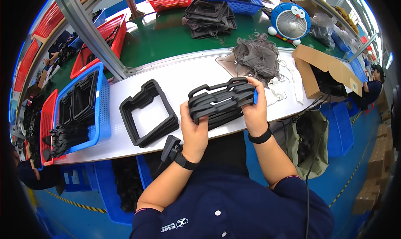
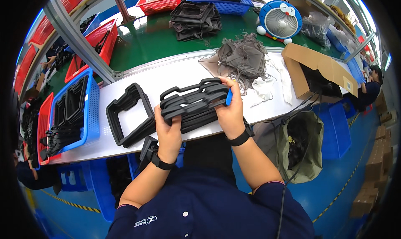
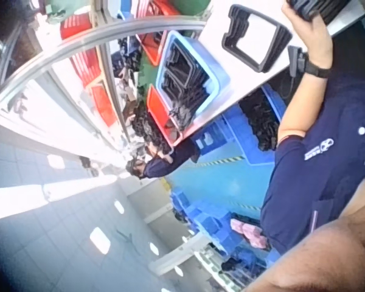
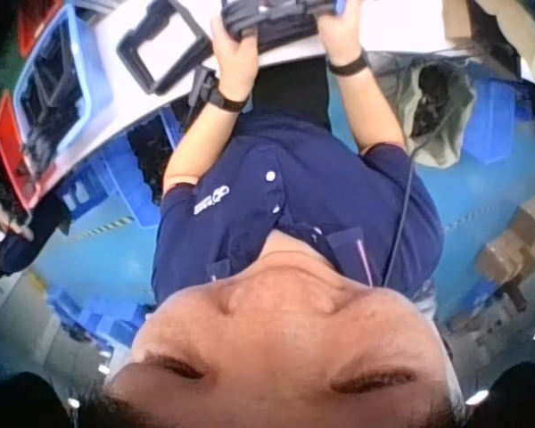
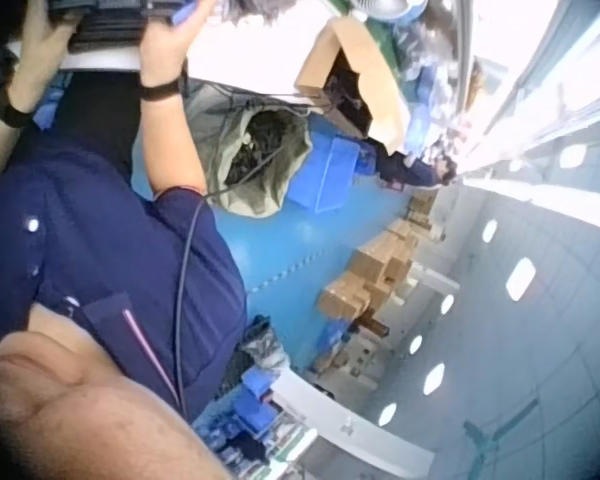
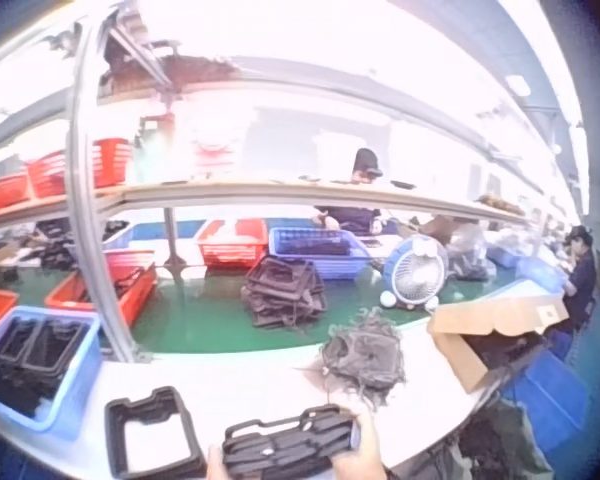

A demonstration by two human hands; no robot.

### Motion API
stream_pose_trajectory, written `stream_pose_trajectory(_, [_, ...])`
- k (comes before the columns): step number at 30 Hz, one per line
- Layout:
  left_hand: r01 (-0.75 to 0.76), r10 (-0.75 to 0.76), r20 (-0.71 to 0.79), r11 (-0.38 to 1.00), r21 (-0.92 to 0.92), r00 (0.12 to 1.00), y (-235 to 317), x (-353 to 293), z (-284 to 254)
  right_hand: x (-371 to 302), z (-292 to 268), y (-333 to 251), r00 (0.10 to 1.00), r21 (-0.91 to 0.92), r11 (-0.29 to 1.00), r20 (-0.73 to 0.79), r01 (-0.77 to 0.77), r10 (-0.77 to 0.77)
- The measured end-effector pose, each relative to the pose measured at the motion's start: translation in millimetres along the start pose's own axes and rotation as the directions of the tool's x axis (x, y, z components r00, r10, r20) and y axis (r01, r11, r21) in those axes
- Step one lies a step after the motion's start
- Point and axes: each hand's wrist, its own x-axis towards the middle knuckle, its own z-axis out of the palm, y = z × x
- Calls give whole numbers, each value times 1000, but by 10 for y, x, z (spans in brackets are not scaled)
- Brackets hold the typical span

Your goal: The worker is inspecting and organizing plastic frames or gaskets on a factory assembly line.

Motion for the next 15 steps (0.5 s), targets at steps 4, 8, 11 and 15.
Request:
stream_pose_trajectory(4, [-95, 93, -42, 995, -41, 995, 32, -54, 81, -86, -57, 72, 999, 31, 999, -41, -32, 33])
stream_pose_trajectory(8, [-126, 126, -11, 992, 21, 992, 74, -78, 157, -187, 49, 95, 998, 237, 970, 8, -58, 58])
stream_pose_trajectory(11, [-47, 48, 4, 995, -85, 999, -78, -41, 90, -119, -71, 189, 998, 282, 957, 36, -64, 56])
stream_pose_trajectory(15, [30, -42, -65, 985, -172, 997, 118, -17, 66, -37, -120, 41, 988, -28, 999, 152, -32, 36])
